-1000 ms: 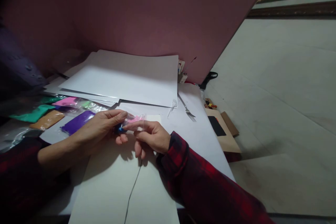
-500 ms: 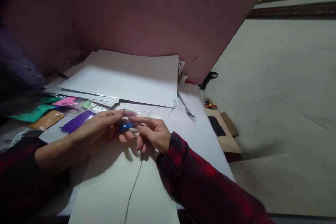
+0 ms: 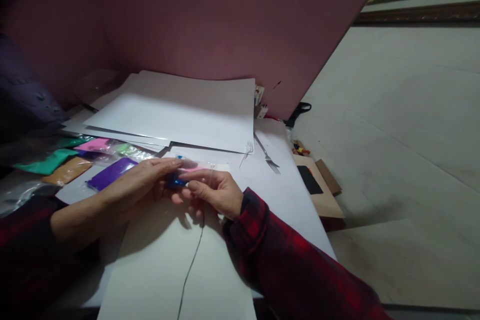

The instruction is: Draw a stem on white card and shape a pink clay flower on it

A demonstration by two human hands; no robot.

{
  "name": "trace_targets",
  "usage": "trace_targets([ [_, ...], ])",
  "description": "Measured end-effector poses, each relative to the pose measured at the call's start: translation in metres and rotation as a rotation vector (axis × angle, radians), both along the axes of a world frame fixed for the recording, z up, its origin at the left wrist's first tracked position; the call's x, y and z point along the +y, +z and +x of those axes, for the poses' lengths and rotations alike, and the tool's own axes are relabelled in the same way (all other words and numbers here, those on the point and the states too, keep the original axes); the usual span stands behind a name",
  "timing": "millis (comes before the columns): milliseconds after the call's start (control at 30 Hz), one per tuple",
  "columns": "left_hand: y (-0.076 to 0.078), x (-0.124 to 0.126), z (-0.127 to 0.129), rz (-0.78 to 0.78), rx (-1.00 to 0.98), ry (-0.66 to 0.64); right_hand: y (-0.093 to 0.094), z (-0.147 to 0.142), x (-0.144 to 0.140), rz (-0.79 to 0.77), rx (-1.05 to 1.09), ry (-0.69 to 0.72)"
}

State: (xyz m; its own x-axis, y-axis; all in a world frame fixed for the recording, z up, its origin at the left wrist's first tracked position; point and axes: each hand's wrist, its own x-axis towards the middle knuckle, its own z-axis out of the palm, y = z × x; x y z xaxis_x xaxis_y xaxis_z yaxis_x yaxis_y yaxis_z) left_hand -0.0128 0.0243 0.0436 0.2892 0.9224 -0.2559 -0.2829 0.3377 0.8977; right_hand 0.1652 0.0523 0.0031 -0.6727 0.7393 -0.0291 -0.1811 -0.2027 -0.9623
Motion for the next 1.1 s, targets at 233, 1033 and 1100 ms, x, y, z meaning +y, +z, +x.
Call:
trace_targets([
  [233,0.001,-0.001,0.001,-0.002,0.003,-0.001,-0.003,-0.003,0.001,-0.009,0.049,-0.117],
  [1033,-0.008,0.004,-0.005,0.039,0.098,0.153,0.004,0.003,0.002,0.020,-0.085,-0.052],
  [1100,-0.008,0.005,-0.005,0.037,0.085,0.164,0.003,0.004,0.002,0.004,-0.086,-0.027],
])
